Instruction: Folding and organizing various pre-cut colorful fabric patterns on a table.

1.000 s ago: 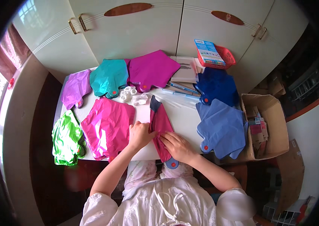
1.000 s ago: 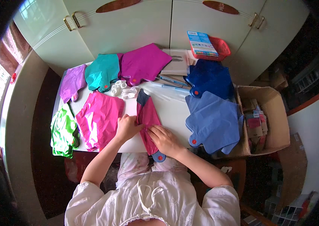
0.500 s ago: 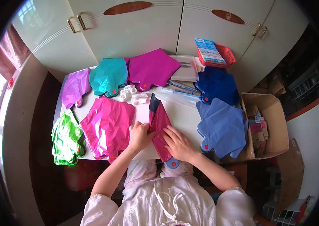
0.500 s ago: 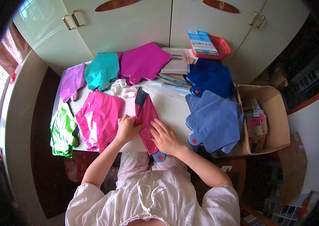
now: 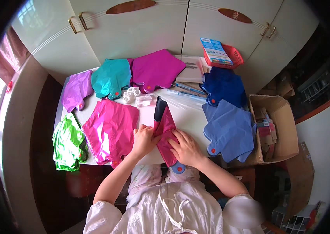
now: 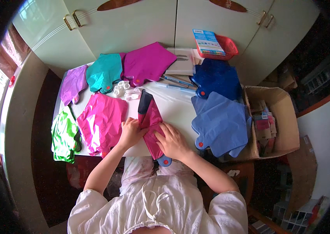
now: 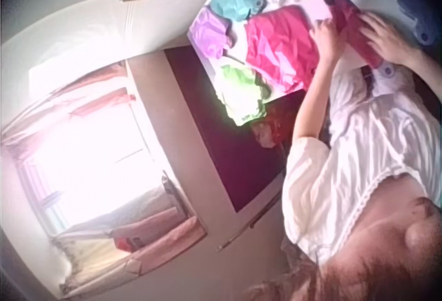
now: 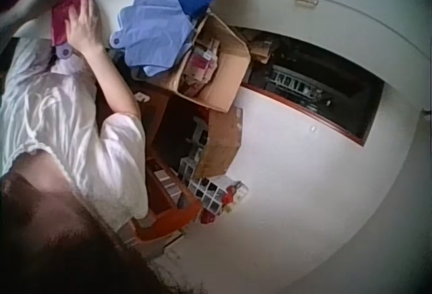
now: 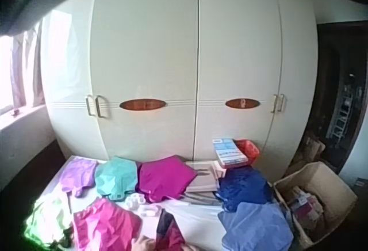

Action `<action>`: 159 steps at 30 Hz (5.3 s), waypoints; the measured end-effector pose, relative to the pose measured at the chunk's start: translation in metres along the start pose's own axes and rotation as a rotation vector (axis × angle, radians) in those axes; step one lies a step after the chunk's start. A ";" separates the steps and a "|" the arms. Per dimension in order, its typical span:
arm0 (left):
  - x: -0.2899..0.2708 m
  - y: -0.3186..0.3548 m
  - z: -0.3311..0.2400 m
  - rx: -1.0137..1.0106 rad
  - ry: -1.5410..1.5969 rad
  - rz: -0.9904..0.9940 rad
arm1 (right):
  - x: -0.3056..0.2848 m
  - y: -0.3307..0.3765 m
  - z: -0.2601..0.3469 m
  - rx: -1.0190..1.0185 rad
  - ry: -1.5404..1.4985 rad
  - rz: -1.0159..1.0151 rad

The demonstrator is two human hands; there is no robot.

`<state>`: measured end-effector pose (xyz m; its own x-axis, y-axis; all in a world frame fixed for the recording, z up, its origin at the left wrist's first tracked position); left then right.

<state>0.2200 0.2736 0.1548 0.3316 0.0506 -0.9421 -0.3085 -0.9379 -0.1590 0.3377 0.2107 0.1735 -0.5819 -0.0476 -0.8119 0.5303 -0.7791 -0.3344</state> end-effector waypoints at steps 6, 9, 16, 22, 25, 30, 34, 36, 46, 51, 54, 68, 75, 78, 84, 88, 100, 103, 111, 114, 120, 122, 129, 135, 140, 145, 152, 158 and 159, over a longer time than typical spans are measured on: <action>-0.002 0.002 -0.001 0.007 0.005 -0.014 | -0.004 0.000 0.003 -0.013 0.025 -0.025; -0.002 0.001 -0.001 0.022 0.002 -0.055 | -0.001 -0.003 0.005 -0.039 0.008 0.020; -0.017 -0.001 -0.014 0.114 -0.024 -0.146 | -0.003 -0.007 -0.001 -0.032 -0.002 -0.059; -0.022 0.007 -0.024 0.206 -0.067 -0.215 | -0.006 0.000 -0.008 0.030 -0.003 -0.148; -0.019 0.005 -0.019 0.169 -0.003 -0.175 | -0.012 0.002 -0.008 0.055 0.003 -0.188; -0.021 0.009 -0.027 0.282 -0.027 -0.214 | -0.012 0.002 -0.009 0.071 0.077 -0.187; -0.027 0.018 -0.039 0.367 -0.056 -0.223 | -0.005 0.003 -0.018 0.154 0.077 -0.102; -0.027 0.020 -0.042 0.412 -0.102 -0.236 | -0.014 0.001 -0.012 0.114 0.075 -0.189; -0.014 0.027 -0.043 0.568 -0.223 -0.139 | -0.009 0.004 -0.018 0.166 0.010 -0.131; -0.013 0.028 -0.046 0.658 -0.268 -0.114 | -0.004 0.008 -0.020 0.101 0.090 -0.112; -0.011 0.030 -0.043 0.676 -0.254 -0.093 | -0.004 0.009 -0.021 0.082 0.091 -0.131; -0.007 0.037 -0.037 0.703 -0.403 0.083 | -0.023 -0.018 -0.021 -0.031 -0.140 0.063; -0.004 0.039 -0.035 0.701 -0.401 0.070 | 0.003 -0.014 -0.002 -0.446 0.115 0.218; -0.003 0.041 -0.034 0.683 -0.380 0.083 | 0.006 -0.011 -0.005 -0.446 0.124 0.214; -0.007 0.046 -0.034 0.661 -0.340 0.116 | 0.010 -0.007 -0.008 -0.420 0.125 0.298; -0.007 0.048 -0.034 0.669 -0.369 0.122 | 0.013 -0.002 -0.007 -0.347 0.051 0.401; -0.020 0.092 -0.074 0.836 -0.415 -0.038 | 0.017 0.007 -0.002 -0.337 0.112 0.615; -0.024 0.107 -0.081 0.812 -0.371 -0.219 | 0.016 0.012 0.003 -0.297 0.136 0.602; -0.036 0.120 -0.078 0.716 -0.149 -0.395 | 0.015 0.039 0.012 -0.268 0.098 0.360; -0.070 0.097 -0.069 0.527 0.145 -0.426 | -0.026 0.036 0.016 -0.175 -0.379 0.065; -0.034 0.055 -0.002 -0.034 0.871 0.050 | -0.051 0.026 -0.014 0.446 -0.706 -0.242; -0.040 0.045 -0.010 -0.081 0.942 0.135 | -0.051 0.021 -0.015 0.439 -0.791 -0.246; -0.022 0.048 0.000 -0.101 0.961 0.239 | -0.033 0.018 -0.022 0.500 -1.416 -0.149; -0.025 0.049 0.000 -0.097 0.891 0.219 | -0.036 0.013 -0.030 0.489 -1.223 -0.254; -0.027 0.045 -0.001 -0.082 0.842 0.175 | -0.041 0.021 -0.038 0.424 -1.060 -0.523; -0.023 0.044 0.003 -0.117 0.867 0.159 | -0.039 0.019 -0.031 0.355 -1.133 -0.458; -0.020 0.043 0.003 -0.125 0.892 0.171 | -0.037 0.020 -0.029 0.445 -0.927 -0.436; -0.007 0.040 0.003 -0.140 0.937 0.240 | -0.033 0.021 -0.039 0.498 -1.103 -0.473; -0.006 0.039 0.001 -0.133 0.929 0.253 | -0.029 0.021 -0.044 0.520 -1.104 -0.391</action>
<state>0.2049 0.2377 0.1537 0.8587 -0.3956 -0.3259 -0.3830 -0.9178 0.1049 0.3932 0.2238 0.1692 -0.9767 -0.0577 0.2066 0.0524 -0.9981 -0.0314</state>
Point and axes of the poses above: each hand's wrist, its own y-axis away from the middle knuckle, its own x-axis out of the palm, z = x × y, the point moved 10 cm from there along -y, towards the middle knuckle, and after that the axes turned 12 degrees about -y, right-handed, at the moved point
